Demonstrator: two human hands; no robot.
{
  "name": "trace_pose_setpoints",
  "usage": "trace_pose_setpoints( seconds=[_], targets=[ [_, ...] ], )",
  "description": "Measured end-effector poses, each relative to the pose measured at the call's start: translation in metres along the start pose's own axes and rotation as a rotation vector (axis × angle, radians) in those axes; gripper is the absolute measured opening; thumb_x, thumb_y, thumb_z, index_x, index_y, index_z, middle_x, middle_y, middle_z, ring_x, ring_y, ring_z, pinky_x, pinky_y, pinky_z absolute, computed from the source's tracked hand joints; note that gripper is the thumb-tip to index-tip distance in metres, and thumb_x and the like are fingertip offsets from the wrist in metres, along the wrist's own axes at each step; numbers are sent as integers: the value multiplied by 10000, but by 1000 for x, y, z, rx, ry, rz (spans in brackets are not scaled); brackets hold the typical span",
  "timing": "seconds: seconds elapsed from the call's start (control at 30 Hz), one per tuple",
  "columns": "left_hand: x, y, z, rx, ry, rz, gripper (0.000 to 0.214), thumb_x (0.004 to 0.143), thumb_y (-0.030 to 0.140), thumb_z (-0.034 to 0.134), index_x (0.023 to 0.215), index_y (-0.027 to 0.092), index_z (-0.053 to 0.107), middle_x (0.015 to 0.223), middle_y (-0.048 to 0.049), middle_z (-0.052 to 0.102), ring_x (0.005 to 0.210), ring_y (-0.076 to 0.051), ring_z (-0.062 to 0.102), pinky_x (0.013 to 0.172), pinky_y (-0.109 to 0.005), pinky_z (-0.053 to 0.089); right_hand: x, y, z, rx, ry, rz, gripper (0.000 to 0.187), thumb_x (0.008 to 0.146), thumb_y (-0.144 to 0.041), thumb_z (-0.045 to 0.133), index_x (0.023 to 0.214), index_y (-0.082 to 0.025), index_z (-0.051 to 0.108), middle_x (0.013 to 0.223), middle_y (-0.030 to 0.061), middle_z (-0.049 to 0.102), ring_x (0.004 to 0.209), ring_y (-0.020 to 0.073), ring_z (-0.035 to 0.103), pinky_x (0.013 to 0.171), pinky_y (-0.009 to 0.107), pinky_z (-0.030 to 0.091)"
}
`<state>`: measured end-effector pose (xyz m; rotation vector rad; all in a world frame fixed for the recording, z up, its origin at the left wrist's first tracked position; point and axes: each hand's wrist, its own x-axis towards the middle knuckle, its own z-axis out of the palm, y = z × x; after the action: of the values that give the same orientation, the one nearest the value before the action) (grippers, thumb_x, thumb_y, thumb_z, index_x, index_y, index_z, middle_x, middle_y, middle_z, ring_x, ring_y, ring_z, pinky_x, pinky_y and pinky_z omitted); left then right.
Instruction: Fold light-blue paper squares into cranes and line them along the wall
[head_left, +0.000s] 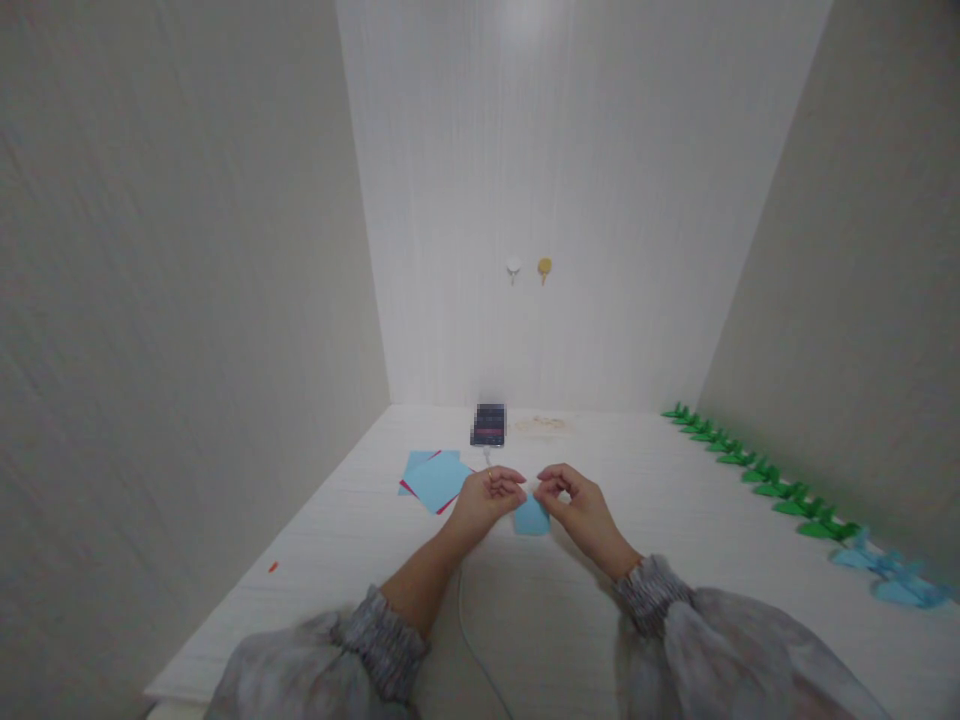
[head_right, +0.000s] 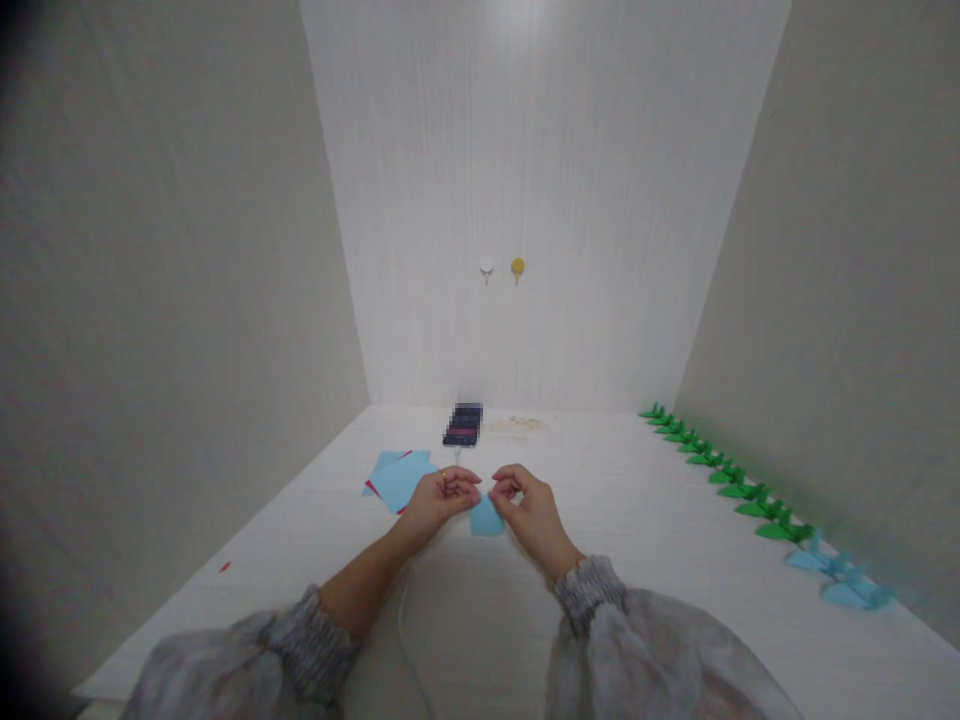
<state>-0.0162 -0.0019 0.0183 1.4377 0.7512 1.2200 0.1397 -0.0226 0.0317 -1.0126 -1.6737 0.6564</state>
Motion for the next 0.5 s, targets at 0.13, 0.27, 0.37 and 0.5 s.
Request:
trace_pose_setpoints(
  seconds=[0.13, 0.27, 0.37, 0.5],
  targets=[
    [-1, 6, -2, -29, 96, 32, 321, 536, 252, 669, 801, 133, 532, 614, -11, 605, 580, -112, 549, 607, -237, 403, 1, 6, 2, 77, -1, 31, 219, 677, -307, 528, 842, -164, 514, 659, 0, 563, 617, 121, 523, 583, 240, 413],
    [-1, 11, -4, -26, 147, 43, 349, 541, 257, 669, 824, 137, 505, 634, -17, 613, 593, -121, 557, 616, -245, 409, 0, 11, 2, 56, -72, 63, 225, 702, -363, 498, 745, -154, 566, 648, 9, 563, 614, 124, 511, 589, 242, 409],
    [-2, 10, -4, -22, 141, 24, 351, 534, 261, 673, 816, 137, 504, 632, -19, 612, 585, -121, 558, 610, -244, 410, 0, 10, 1, 57, -54, 54, 240, 709, -370, 490, 751, -153, 583, 683, 20, 582, 646, 134, 516, 612, 248, 411],
    [-2, 8, -1, -36, 96, -26, 341, 513, 257, 684, 782, 133, 514, 607, -19, 610, 569, -123, 558, 603, -246, 412, -1, 6, -1, 44, -31, 26, 246, 710, -371, 481, 737, -159, 603, 703, 26, 597, 666, 142, 521, 630, 256, 412]
  ],
)
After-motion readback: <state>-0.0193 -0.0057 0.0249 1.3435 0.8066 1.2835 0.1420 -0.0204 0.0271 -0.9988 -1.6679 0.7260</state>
